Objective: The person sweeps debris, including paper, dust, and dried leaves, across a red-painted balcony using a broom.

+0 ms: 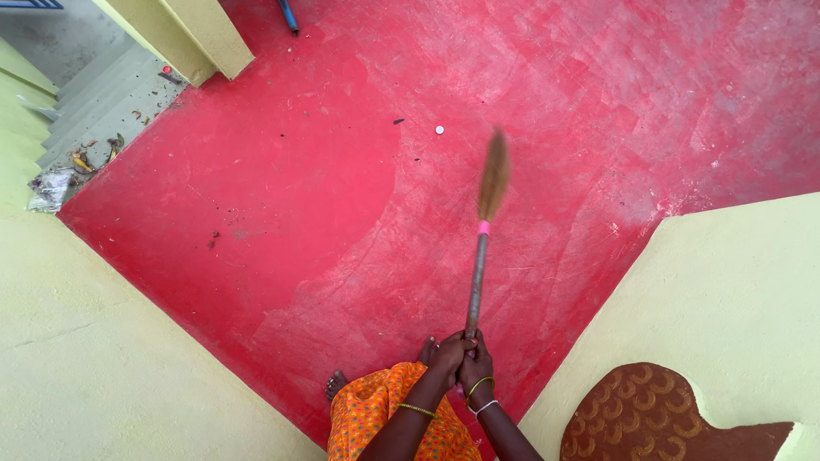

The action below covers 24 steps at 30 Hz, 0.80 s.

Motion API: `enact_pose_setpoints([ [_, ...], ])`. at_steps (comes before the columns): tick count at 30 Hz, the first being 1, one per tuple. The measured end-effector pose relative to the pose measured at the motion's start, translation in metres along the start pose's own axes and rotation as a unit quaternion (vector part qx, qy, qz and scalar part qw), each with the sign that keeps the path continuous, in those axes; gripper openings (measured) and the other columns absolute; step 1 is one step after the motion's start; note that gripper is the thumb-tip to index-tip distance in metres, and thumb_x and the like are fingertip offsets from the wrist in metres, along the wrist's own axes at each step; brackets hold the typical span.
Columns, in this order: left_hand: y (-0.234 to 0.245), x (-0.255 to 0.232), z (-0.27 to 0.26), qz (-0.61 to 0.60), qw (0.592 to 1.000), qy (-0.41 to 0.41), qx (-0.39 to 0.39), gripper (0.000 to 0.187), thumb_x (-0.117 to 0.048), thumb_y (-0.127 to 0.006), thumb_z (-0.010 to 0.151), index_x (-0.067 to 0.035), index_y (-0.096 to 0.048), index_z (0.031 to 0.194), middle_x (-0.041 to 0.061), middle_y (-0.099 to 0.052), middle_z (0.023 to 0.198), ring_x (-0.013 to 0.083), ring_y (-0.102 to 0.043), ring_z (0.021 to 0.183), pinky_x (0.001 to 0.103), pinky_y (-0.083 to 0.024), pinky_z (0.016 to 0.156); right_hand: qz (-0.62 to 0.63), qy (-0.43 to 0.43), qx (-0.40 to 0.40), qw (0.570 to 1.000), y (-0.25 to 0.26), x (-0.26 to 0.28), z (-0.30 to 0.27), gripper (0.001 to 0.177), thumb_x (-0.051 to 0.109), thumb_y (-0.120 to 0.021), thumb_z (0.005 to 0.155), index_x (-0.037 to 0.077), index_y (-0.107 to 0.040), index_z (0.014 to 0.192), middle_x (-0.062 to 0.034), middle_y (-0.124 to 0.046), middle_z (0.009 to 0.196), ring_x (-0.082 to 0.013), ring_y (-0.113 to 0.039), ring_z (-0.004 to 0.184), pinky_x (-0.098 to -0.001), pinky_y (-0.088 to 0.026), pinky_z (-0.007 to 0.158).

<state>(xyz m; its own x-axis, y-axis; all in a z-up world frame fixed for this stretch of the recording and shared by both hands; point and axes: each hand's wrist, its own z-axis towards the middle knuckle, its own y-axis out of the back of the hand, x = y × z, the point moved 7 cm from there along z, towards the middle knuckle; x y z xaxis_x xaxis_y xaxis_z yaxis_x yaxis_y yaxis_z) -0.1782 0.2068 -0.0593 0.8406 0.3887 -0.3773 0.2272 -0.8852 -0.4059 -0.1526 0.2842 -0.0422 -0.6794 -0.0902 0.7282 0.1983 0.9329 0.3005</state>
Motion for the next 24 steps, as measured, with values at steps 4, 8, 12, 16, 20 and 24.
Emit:
enact_pose_setpoints([
  [4, -0.016, -0.027, 0.022, -0.038, 0.999, 0.02, -0.001, 0.027, -0.005, -0.064, 0.092, 0.006, -0.07, 0.116, 0.013, -0.072, 0.098, 0.0203, -0.067, 0.084, 0.034, -0.055, 0.076, 0.036, 0.021, 0.008, 0.999, -0.005, 0.016, 0.041, 0.029, 0.019, -0.049, 0.104, 0.004, -0.064, 0.123, -0.0081, -0.071, 0.09, -0.0146, -0.064, 0.079, -0.0327, -0.054, 0.066],
  [8, 0.017, -0.023, 0.014, -0.184, 0.973, -0.022, -0.135, 0.029, -0.007, -0.058, 0.092, 0.001, -0.065, 0.119, 0.011, -0.069, 0.098, 0.0205, -0.067, 0.086, 0.036, -0.056, 0.077, -0.045, 0.007, 0.189, 0.981, -0.047, 0.029, 0.053, 0.033, 0.019, -0.052, 0.103, 0.005, -0.068, 0.128, -0.0101, -0.074, 0.094, -0.0131, -0.063, 0.081, -0.0297, -0.054, 0.07],
  [12, 0.015, -0.036, 0.017, -0.192, 0.95, -0.14, -0.201, 0.037, -0.006, -0.059, 0.091, -0.01, -0.059, 0.128, 0.008, -0.062, 0.092, 0.0188, -0.062, 0.081, 0.035, -0.053, 0.074, -0.081, 0.014, 0.205, 0.975, -0.036, 0.037, 0.065, 0.045, 0.015, -0.055, 0.1, 0.014, -0.055, 0.145, -0.0082, -0.074, 0.096, -0.0134, -0.062, 0.078, -0.0297, -0.053, 0.066],
  [16, -0.016, -0.025, 0.034, -0.084, 0.982, -0.071, -0.155, 0.053, -0.01, -0.061, 0.091, -0.028, -0.05, 0.139, 0.002, -0.067, 0.091, 0.0132, -0.061, 0.08, 0.03, -0.052, 0.073, -0.021, 0.142, 0.137, 0.98, 0.003, 0.057, 0.069, 0.05, 0.008, -0.058, 0.096, 0.01, -0.058, 0.146, -0.007, -0.075, 0.098, -0.0098, -0.064, 0.081, -0.0278, -0.054, 0.068],
  [20, -0.083, -0.025, 0.067, 0.026, 0.999, 0.017, -0.006, 0.033, -0.03, -0.062, 0.097, -0.004, -0.068, 0.117, 0.001, -0.067, 0.086, 0.0125, -0.059, 0.07, 0.033, -0.046, 0.059, 0.066, -0.032, -0.007, 0.997, 0.055, 0.045, 0.114, 0.046, 0.013, -0.049, 0.103, 0.018, -0.053, 0.148, -0.0086, -0.065, 0.086, -0.0157, -0.057, 0.07, -0.0345, -0.048, 0.057],
  [24, -0.111, -0.049, 0.088, 0.074, 0.997, 0.014, -0.031, 0.032, -0.033, -0.065, 0.096, -0.004, -0.066, 0.109, 0.005, -0.062, 0.082, 0.0156, -0.055, 0.067, 0.036, -0.042, 0.058, 0.295, -0.099, 0.044, 0.949, 0.055, 0.058, 0.168, 0.033, 0.03, -0.04, 0.109, 0.004, -0.055, 0.123, -0.0103, -0.056, 0.079, -0.0232, -0.055, 0.065, -0.0408, -0.047, 0.053],
])
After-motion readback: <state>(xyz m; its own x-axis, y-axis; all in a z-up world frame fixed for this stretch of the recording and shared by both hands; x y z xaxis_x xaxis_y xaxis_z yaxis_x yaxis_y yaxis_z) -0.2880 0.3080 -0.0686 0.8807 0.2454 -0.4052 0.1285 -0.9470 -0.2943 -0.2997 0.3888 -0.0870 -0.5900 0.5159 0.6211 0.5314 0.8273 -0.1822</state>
